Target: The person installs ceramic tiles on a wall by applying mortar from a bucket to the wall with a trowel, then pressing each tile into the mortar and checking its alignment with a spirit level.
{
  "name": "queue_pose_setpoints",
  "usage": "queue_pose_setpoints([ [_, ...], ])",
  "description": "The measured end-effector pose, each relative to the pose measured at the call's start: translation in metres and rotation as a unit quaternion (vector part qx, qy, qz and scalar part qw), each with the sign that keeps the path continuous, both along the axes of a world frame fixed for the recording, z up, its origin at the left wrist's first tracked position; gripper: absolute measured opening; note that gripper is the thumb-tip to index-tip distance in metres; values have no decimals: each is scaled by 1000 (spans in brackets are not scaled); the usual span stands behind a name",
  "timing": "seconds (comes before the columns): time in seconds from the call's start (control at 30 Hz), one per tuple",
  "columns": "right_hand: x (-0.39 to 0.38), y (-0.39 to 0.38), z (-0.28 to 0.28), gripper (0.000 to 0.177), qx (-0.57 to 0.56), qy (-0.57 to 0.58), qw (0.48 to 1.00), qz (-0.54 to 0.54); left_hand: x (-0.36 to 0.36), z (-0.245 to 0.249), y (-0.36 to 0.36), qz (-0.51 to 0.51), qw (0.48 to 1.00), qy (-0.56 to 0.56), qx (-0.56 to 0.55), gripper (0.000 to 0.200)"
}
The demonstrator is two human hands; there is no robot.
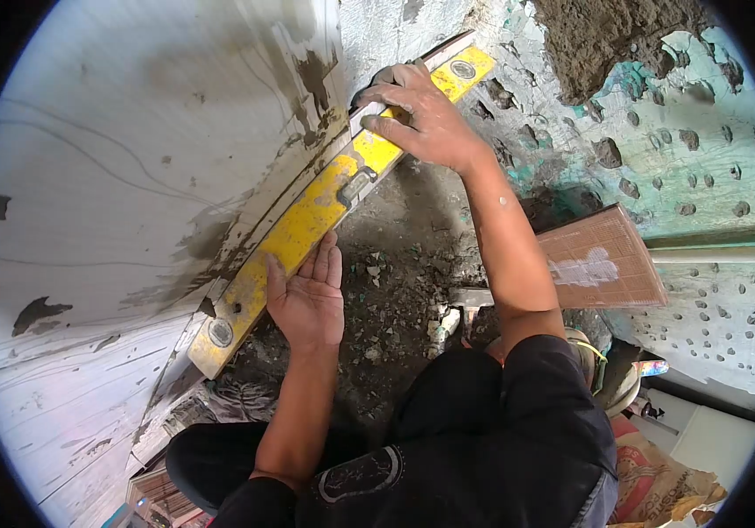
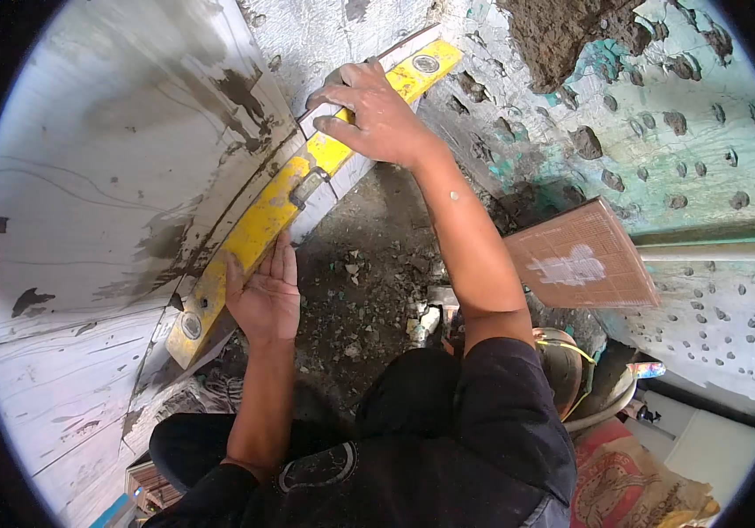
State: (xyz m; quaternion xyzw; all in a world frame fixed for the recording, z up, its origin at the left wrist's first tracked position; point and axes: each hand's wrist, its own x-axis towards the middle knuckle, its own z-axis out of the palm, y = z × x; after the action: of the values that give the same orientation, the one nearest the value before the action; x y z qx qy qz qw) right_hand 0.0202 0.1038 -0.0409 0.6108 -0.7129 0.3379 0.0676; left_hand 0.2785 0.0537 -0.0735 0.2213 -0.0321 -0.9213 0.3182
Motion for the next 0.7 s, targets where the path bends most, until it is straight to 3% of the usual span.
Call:
queue_pose_setpoints([
  [0.27,1,2,3,30,-4,17,1000,12,-2,0,1,12,1000,-3,0,49],
  [0.47,5,8,16,48,64,-22,998,8,-3,3,1,19,999,-26,-3,48],
  [0.63,3,11,20,80,99,31,993,60,-1,3,1,14,999,30,6,46],
  [0.7,2,11,17,82,102,60,991,56,0,-1,0,3,999,52,8,45],
])
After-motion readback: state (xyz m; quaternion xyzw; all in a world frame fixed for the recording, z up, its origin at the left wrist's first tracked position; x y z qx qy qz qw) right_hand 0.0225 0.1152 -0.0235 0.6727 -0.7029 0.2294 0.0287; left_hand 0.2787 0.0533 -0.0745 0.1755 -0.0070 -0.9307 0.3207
